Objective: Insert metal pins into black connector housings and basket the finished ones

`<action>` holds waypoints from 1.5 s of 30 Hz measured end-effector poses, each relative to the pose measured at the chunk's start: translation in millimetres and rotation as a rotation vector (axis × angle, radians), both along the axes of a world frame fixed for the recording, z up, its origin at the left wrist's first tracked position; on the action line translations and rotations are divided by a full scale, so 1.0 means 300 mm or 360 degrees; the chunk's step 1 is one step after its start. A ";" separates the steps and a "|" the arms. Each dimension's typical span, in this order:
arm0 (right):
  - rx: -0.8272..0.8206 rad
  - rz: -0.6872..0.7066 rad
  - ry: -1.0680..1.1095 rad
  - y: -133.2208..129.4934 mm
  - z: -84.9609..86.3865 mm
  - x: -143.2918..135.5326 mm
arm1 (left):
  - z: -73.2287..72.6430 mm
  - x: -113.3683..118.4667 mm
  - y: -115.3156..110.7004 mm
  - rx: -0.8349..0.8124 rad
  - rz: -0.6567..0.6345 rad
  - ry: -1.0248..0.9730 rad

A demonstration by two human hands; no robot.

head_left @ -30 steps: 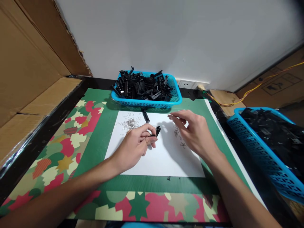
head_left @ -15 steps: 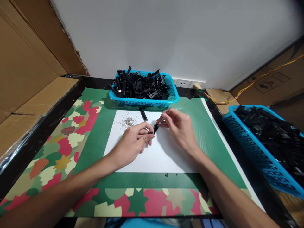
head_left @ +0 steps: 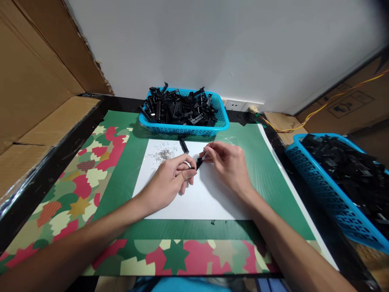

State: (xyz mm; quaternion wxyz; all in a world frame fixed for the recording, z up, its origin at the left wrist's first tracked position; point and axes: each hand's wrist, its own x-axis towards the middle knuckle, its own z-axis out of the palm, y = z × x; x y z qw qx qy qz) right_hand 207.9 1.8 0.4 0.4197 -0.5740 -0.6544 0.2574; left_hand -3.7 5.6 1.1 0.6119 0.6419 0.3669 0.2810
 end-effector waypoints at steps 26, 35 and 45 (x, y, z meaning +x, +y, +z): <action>0.0134 -0.0072 0.0233 -0.011 0.018 -0.014 | -0.005 -0.004 0.020 -0.0102 0.0052 -0.0154; 0.0509 0.0489 -0.0589 -0.053 0.109 0.026 | 0.052 -0.003 0.000 -0.0561 -0.0023 -0.0648; 0.0717 -0.0630 -0.0963 -0.255 0.254 0.325 | 0.028 -0.012 0.035 0.0073 0.0352 -0.0303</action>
